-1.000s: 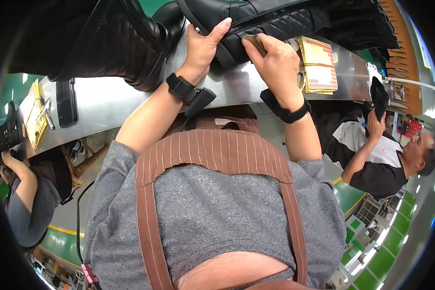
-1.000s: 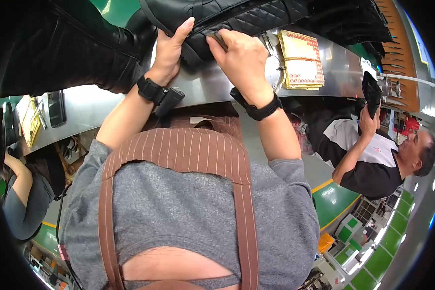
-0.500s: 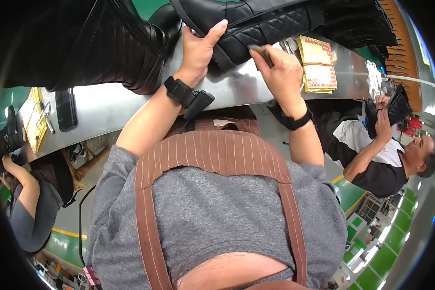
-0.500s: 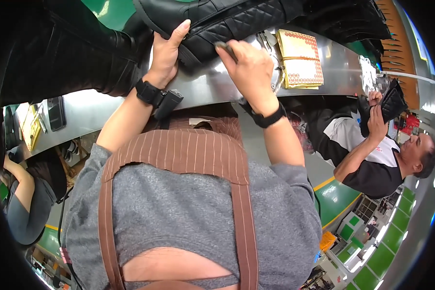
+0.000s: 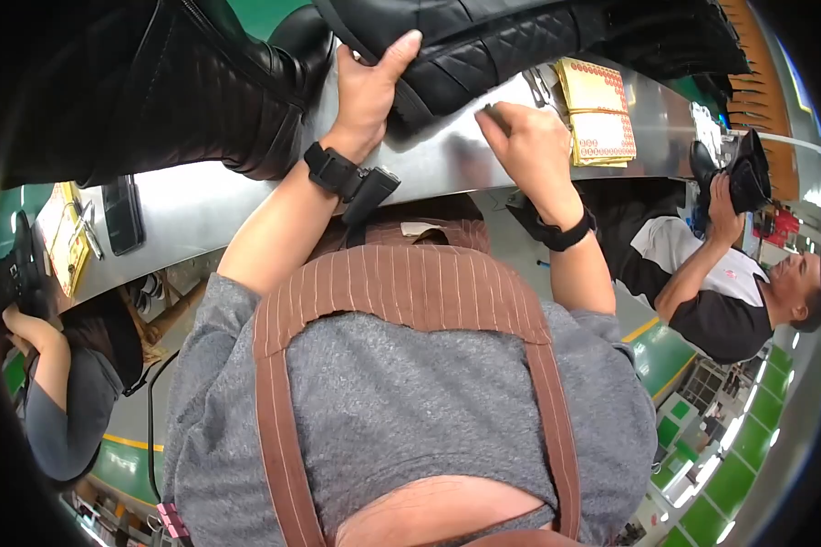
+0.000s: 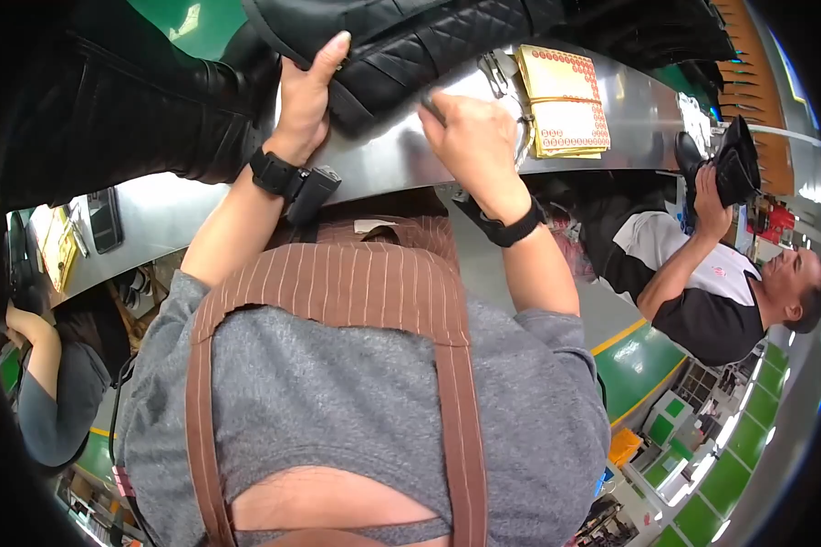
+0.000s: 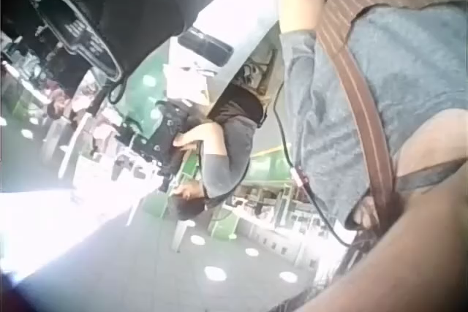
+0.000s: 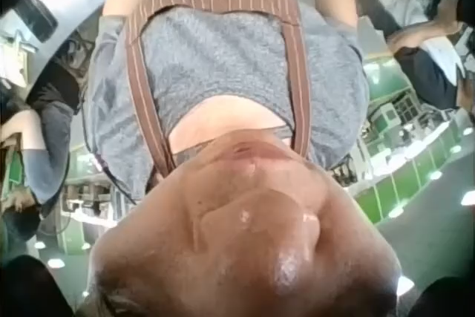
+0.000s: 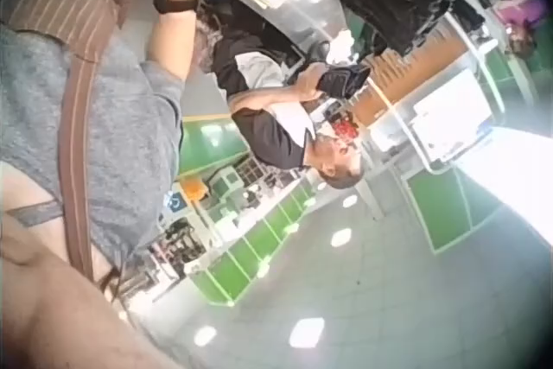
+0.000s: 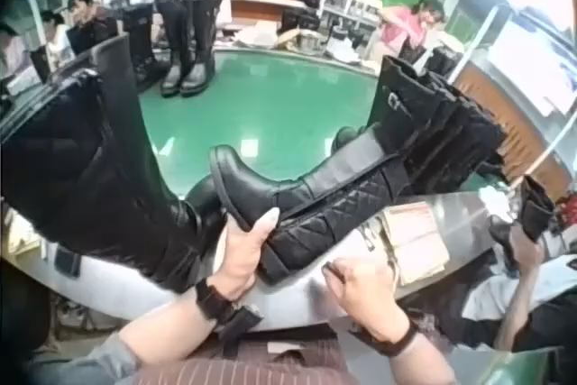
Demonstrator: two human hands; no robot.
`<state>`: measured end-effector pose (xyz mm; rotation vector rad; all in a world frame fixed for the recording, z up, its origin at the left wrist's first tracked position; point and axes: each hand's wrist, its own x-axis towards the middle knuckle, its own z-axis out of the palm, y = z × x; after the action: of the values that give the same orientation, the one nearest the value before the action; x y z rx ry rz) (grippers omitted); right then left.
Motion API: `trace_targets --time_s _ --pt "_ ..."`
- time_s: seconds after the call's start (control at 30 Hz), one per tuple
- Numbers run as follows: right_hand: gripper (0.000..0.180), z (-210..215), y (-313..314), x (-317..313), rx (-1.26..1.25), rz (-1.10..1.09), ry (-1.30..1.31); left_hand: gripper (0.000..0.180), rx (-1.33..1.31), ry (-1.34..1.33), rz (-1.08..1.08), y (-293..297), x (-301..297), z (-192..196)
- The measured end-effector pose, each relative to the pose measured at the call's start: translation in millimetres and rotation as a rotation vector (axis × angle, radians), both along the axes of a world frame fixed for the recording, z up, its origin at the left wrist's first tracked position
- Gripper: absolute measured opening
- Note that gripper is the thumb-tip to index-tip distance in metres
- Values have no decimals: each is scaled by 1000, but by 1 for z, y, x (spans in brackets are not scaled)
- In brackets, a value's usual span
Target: Inspecting and cleaning black leather boots on a shoe factory assembly line.
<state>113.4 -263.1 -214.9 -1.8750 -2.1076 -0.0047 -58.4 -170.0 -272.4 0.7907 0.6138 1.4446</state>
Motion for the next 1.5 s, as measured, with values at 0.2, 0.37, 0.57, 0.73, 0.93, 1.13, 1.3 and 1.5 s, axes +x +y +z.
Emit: trace_targets --time_s 0.2,0.37,0.57,0.73,0.93,1.13,1.3,1.5 --pt "29 5 -2 8 205 -44 143 37 -47 24 -87 -6 -2 3" --pt "26 12 41 -26 397 168 85 32 -43 -37 -110 3 -2 -3" --pt "28 21 22 -11 106 61 -15 30 -10 -29 -33 0 0 1" --pt "28 20 24 -8 183 3 5 32 -7 -7 -20 3 -2 -3" --pt "32 14 39 -32 233 1 113 36 -26 22 -37 -1 0 2" --pt "31 14 19 2 157 -27 -11 31 31 34 10 3 0 -4" --pt "30 25 28 -18 263 -1 146 27 -19 -19 -27 1 -2 -2" --pt "29 14 22 -16 246 25 14 28 49 -24 19 -2 -1 3"
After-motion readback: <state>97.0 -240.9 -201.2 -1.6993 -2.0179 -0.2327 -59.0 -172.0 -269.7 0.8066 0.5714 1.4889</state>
